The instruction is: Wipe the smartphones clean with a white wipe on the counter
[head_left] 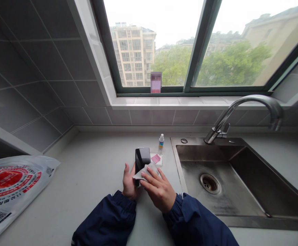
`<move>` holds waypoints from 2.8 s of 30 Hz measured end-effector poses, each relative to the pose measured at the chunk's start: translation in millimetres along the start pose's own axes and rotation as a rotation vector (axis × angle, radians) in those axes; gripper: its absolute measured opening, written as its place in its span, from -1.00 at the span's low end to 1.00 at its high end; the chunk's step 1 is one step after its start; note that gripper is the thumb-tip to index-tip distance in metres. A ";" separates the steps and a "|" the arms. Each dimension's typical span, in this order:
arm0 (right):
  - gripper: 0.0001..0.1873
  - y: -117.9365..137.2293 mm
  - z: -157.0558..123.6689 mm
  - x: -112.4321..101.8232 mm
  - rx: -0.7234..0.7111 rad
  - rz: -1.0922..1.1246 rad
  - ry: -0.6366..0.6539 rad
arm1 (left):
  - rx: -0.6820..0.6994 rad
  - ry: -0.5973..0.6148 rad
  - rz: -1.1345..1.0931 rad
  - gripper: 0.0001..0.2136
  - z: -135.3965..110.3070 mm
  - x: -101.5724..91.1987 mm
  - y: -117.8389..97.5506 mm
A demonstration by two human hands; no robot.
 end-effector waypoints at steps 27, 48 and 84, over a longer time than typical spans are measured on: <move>-0.77 -30.1 -2.8 -29.4 0.598 0.625 -0.585 | 0.034 0.049 0.319 -0.53 6.3 -4.2 -0.3; -0.53 -35.4 0.3 2.9 1.315 1.791 -0.380 | 0.200 0.272 0.863 -0.11 -1.5 -0.2 -7.4; -0.28 -6.9 6.7 -19.7 0.192 0.529 0.099 | 0.096 0.095 0.402 -0.34 5.9 -18.1 5.9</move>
Point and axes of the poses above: each hand's wrist, its own z-axis towards the middle knuckle, its own x-axis out of the palm, y = z × x, the point moved 3 cm from there along z, towards the middle knuckle, and after that the axes turned 4 degrees about z, right-handed, at the moved point
